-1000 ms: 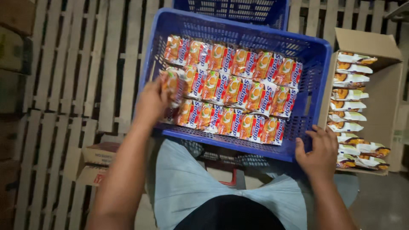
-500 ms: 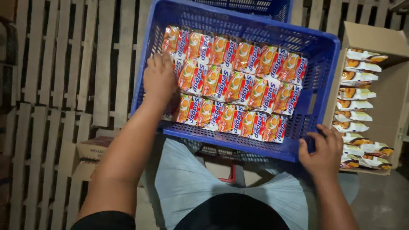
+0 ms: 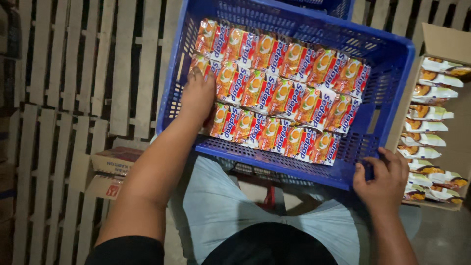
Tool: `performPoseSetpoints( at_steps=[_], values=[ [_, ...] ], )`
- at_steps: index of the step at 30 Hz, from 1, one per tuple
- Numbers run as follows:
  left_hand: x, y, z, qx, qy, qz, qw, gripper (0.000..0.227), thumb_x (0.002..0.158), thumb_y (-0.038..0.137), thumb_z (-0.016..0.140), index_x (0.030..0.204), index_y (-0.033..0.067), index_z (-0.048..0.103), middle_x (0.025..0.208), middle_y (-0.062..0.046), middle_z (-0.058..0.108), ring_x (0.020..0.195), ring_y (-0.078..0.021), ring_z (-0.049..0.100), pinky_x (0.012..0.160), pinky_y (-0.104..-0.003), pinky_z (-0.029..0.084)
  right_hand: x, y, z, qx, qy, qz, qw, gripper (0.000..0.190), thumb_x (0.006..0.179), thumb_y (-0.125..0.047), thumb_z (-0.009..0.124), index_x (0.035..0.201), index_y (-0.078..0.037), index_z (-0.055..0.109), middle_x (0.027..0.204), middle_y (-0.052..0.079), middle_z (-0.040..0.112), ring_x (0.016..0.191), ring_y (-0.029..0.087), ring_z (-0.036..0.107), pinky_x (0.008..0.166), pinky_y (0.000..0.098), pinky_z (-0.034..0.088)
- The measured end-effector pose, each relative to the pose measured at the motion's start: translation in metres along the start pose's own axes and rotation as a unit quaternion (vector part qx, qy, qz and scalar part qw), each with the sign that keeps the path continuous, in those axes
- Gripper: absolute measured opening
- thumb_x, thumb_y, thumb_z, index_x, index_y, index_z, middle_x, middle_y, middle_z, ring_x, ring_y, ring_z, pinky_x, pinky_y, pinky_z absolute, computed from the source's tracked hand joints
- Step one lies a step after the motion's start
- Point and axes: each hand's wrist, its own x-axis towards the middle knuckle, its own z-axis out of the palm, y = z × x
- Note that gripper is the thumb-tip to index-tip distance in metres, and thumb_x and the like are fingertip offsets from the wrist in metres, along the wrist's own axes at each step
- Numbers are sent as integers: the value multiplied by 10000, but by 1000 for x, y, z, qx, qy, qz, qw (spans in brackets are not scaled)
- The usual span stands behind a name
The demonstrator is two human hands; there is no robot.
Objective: The person transfers small packaged food items from a cardboard box into a blue plastic crate. They pick up the items one by one and place them neatly in rows inside the crate.
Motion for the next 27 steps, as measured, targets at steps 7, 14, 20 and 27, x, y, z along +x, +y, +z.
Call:
performPoseSetpoints(
  at_steps=[7, 14, 20, 27],
  values=[
    [8, -8, -8, -86, -75, 7, 993, 622, 990, -19, 521, 1608, 30, 474, 1581, -460, 413, 1339, -597, 505, 934, -625, 594, -1, 1, 1, -6, 0, -8, 1000, 183, 941, -116, 812, 1082, 0, 792, 1386, 269, 701, 1294, 468, 652, 1190, 610, 520],
    [11, -14, -22, -132, -86, 9, 987, 611, 1001, 2, 527, 1609, 51, 490, 1633, -419, 376, 1399, -569, 454, 1008, -636, 548, 0, 0, 2, 4, 4, -10, 1000, 186, 933, -90, 819, 1085, 11, 783, 1399, 273, 684, 1286, 474, 649, 1183, 615, 508],
    [-4, 14, -72, -98, -168, -16, 981, 959, 850, 121, 642, 1728, -2, 275, 1672, -471, 274, 1535, -606, 345, 1272, -566, 329, 3, -2, 1, 13, 23, -11, 1000, 169, 936, -104, 808, 1059, 6, 771, 1357, 253, 677, 1259, 471, 636, 1166, 601, 516],
    [-66, 108, -172, -336, -168, 70, 924, 669, 920, 185, 726, 1554, 28, 579, 1628, -432, 383, 1283, -681, 598, 996, -681, 586, -7, 17, 18, 11, 67, -5, 998, 190, 901, -226, 869, 1006, -94, 782, 1277, 180, 746, 1260, 493, 687, 1180, 604, 499]
  ],
)
